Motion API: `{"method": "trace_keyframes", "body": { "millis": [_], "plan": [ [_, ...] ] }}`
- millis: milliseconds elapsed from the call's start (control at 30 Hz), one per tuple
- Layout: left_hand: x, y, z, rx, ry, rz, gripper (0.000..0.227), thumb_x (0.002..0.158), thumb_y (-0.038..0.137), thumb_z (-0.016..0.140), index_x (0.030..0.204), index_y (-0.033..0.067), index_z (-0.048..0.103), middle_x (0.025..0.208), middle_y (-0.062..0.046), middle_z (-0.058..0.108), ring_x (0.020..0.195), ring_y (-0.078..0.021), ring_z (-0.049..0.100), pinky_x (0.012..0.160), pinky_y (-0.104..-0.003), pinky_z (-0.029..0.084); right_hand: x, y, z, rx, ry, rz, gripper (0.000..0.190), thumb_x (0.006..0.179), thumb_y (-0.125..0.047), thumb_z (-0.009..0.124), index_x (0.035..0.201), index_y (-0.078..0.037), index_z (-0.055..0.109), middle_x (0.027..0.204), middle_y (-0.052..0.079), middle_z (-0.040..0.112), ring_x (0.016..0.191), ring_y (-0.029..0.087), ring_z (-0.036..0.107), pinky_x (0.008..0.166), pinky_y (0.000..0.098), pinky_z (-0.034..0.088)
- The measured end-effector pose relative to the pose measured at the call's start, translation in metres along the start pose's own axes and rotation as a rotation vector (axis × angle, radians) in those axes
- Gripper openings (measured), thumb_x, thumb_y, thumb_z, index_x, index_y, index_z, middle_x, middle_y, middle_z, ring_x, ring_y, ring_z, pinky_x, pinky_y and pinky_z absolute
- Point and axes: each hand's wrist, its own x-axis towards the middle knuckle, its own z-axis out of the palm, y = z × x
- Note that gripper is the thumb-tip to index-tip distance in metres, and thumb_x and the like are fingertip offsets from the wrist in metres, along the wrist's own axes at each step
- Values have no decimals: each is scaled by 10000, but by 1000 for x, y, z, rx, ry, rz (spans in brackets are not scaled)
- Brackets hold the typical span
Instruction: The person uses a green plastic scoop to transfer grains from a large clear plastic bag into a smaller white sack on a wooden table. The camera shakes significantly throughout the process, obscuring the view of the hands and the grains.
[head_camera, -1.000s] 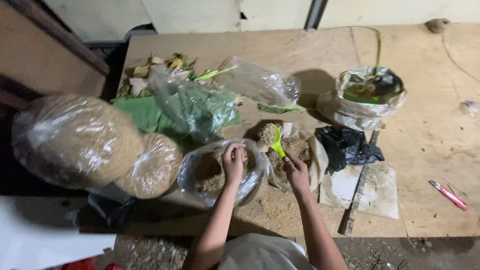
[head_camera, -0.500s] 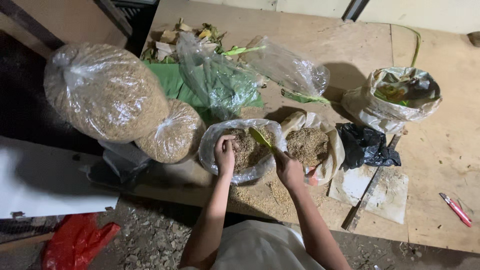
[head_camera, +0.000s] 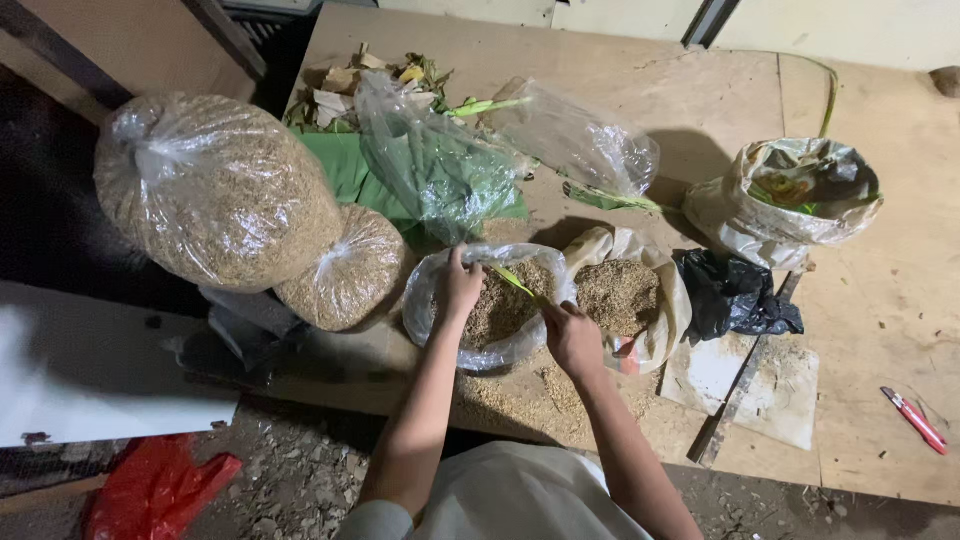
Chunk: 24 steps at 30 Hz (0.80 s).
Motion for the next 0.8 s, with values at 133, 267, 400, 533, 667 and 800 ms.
{"method": "trace_keyframes", "body": {
  "millis": [133,267,400,533,667,800],
  "plan": [
    [8,-20,10,61,220,220,148,1005,176,644,1041,75,747,999,-62,783,858,-165,749,772,-284,577,2,11,11,147,237,-63,276,1051,-200,587,1291,-162,719,905,126,746,560,188,670,486,325,579],
    [-2,-41,12,-252,293,351,110,963,78,670,1039,36,738,1071,-95,769,977,-196,748,905,-293,581,18,21,14,241,282,9,229,1078,-168,622,1281,-89,692,930,128,762,609,152,681,526,318,581],
    [-5,-50,14,-633,225,421,130,980,4,642,1089,23,710,1138,-104,758,1079,-199,730,1006,-297,561,39,17,27,434,-34,428,403,1042,-187,597,1435,-96,586,875,169,780,628,229,644,549,365,538],
    [1,-54,16,-692,208,369,157,979,-4,623,1108,24,709,1146,-108,740,1064,-191,702,973,-302,557,64,20,50,614,3,417,521,949,-170,652,1454,-169,525,1028,118,738,724,176,689,612,328,591],
    [9,-56,15,-639,282,426,144,1003,1,607,1104,21,708,1133,-101,743,1065,-188,695,972,-298,543,72,34,64,443,155,329,225,983,-178,663,1193,-114,711,961,113,758,728,180,719,662,348,578],
    [11,-46,16,-589,351,416,133,1018,32,604,1097,37,710,1126,-81,754,1061,-174,707,968,-300,549,67,41,62,471,309,411,138,983,-183,684,1030,-58,719,810,139,736,660,205,670,650,376,534]
  ]
}}
